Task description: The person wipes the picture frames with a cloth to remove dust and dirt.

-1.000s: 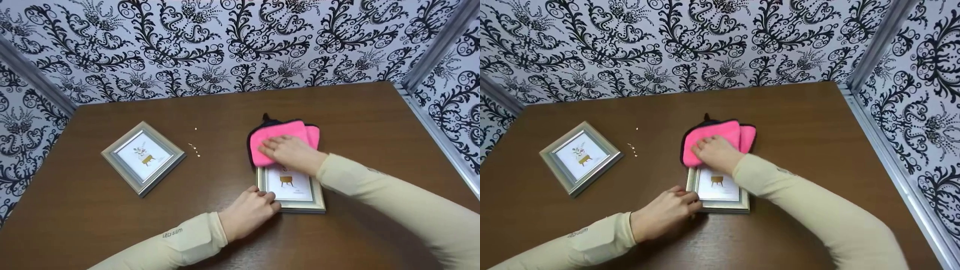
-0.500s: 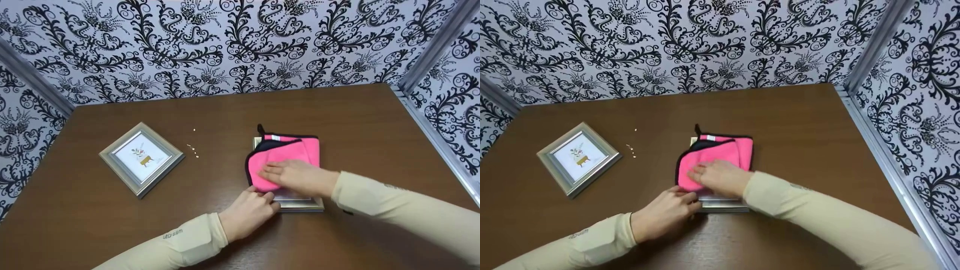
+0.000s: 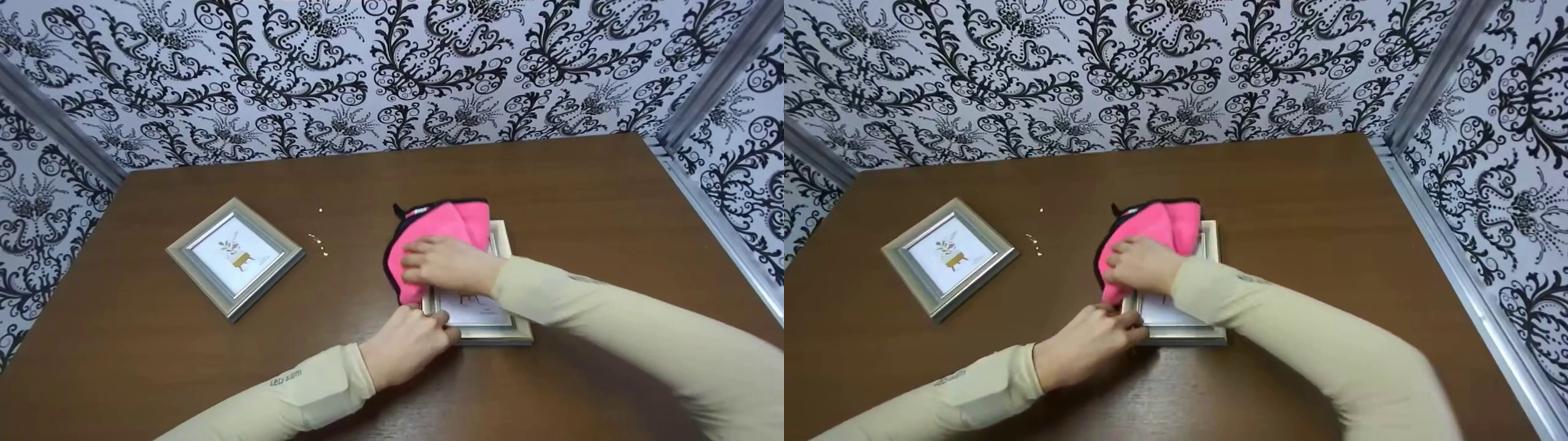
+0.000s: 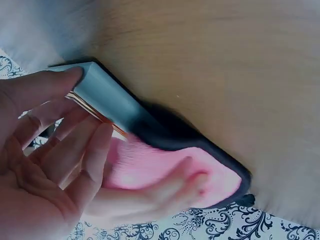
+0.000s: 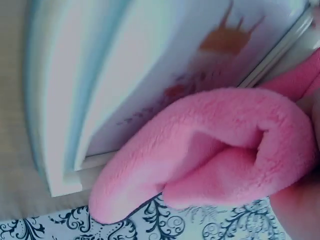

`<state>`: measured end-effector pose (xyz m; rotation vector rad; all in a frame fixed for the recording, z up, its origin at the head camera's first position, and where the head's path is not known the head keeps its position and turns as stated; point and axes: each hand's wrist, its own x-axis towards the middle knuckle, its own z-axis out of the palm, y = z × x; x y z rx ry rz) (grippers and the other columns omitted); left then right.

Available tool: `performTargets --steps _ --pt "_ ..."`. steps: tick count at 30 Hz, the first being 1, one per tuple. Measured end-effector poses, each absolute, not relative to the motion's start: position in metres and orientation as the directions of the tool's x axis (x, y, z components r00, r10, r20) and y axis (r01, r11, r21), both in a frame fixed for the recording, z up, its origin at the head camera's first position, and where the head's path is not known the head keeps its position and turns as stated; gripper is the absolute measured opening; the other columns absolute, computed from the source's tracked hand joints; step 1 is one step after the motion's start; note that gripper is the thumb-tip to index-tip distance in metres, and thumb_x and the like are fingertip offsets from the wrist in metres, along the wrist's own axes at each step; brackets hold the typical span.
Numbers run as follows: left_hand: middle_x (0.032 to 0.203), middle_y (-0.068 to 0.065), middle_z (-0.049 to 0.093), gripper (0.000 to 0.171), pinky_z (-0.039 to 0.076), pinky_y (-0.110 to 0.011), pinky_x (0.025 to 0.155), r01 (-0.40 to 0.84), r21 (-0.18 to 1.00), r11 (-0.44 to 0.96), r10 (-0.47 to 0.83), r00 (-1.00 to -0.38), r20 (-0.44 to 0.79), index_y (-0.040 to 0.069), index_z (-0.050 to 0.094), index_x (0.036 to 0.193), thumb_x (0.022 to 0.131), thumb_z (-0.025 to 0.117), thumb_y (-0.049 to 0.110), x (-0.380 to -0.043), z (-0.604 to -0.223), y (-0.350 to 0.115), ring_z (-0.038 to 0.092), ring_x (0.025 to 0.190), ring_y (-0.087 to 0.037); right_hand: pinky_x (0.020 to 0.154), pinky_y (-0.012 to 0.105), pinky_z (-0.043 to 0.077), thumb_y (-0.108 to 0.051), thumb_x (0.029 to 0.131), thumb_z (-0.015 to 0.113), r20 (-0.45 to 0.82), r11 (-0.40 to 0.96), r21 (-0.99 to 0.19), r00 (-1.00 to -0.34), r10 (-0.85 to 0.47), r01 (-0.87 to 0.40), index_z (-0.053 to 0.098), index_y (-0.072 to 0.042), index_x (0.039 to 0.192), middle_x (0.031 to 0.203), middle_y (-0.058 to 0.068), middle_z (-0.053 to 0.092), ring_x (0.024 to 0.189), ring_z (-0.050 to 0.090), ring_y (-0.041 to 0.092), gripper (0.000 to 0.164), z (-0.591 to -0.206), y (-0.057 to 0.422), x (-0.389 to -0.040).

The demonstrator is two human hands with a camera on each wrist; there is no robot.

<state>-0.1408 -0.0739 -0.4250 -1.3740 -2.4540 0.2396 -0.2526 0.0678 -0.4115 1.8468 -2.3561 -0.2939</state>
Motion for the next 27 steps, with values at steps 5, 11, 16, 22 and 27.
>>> performTargets --steps 5,11,16,22,27 --pt "0.077 0.003 0.061 0.011 0.043 -0.027 0.043 0.81 -0.257 0.527 0.85 -0.499 0.169 0.021 0.066 0.082 0.078 0.072 0.014 -0.143 -0.425 -0.07 0.058 0.054 -0.015 0.104 0.044 0.036 -0.006 0.088 0.06 -0.026 0.38 0.24 -0.397 -0.918 -0.893 0.067 -0.014 0.107 0.121 0.011 0.062 0.122 0.05 0.033 0.022 -0.416 0.056 -0.286" --pt "0.075 0.002 0.061 0.013 0.042 -0.028 0.041 0.814 -0.236 0.53 0.848 -0.507 0.153 0.02 0.064 0.08 0.076 0.073 0.012 -0.144 -0.424 -0.068 0.057 0.051 -0.017 0.099 0.04 0.041 -0.004 0.085 0.063 -0.028 0.374 0.309 -0.402 -0.915 -0.874 0.067 -0.014 0.106 0.114 0.01 0.064 0.114 0.053 0.032 0.023 -0.411 0.054 -0.286" --pt "0.075 0.002 0.061 0.013 0.041 -0.028 0.04 0.797 -0.271 0.54 0.841 -0.508 0.183 0.02 0.065 0.08 0.074 0.074 0.013 -0.145 -0.424 -0.071 0.056 0.053 -0.016 0.091 0.032 0.043 -0.009 0.08 0.069 -0.003 0.158 0.385 -0.173 -0.985 -0.909 0.066 -0.016 0.101 0.104 0.003 0.064 0.104 0.056 0.023 0.022 -0.409 0.057 -0.255" --pt "0.076 0.001 0.061 0.01 0.042 -0.029 0.041 0.794 -0.281 0.539 0.842 -0.508 0.181 0.02 0.067 0.082 0.075 0.073 0.016 -0.144 -0.424 -0.072 0.058 0.059 -0.017 0.099 0.031 0.041 -0.012 0.087 0.068 -0.038 0.12 0.307 -0.139 -0.99 -0.944 0.068 -0.018 0.106 0.113 0.002 0.064 0.112 0.055 0.022 0.02 -0.408 0.059 -0.243" --pt "0.077 0.001 0.061 0.014 0.042 -0.03 0.042 0.793 -0.22 0.568 0.823 -0.55 0.142 0.019 0.066 0.084 0.074 0.074 0.013 -0.142 -0.422 -0.071 0.058 0.056 -0.018 0.099 0.038 0.041 -0.01 0.085 0.067 -0.041 0.245 0.23 -0.26 -0.965 -0.942 0.066 -0.017 0.105 0.114 0.006 0.063 0.113 0.054 0.026 0.021 -0.41 0.055 -0.267"
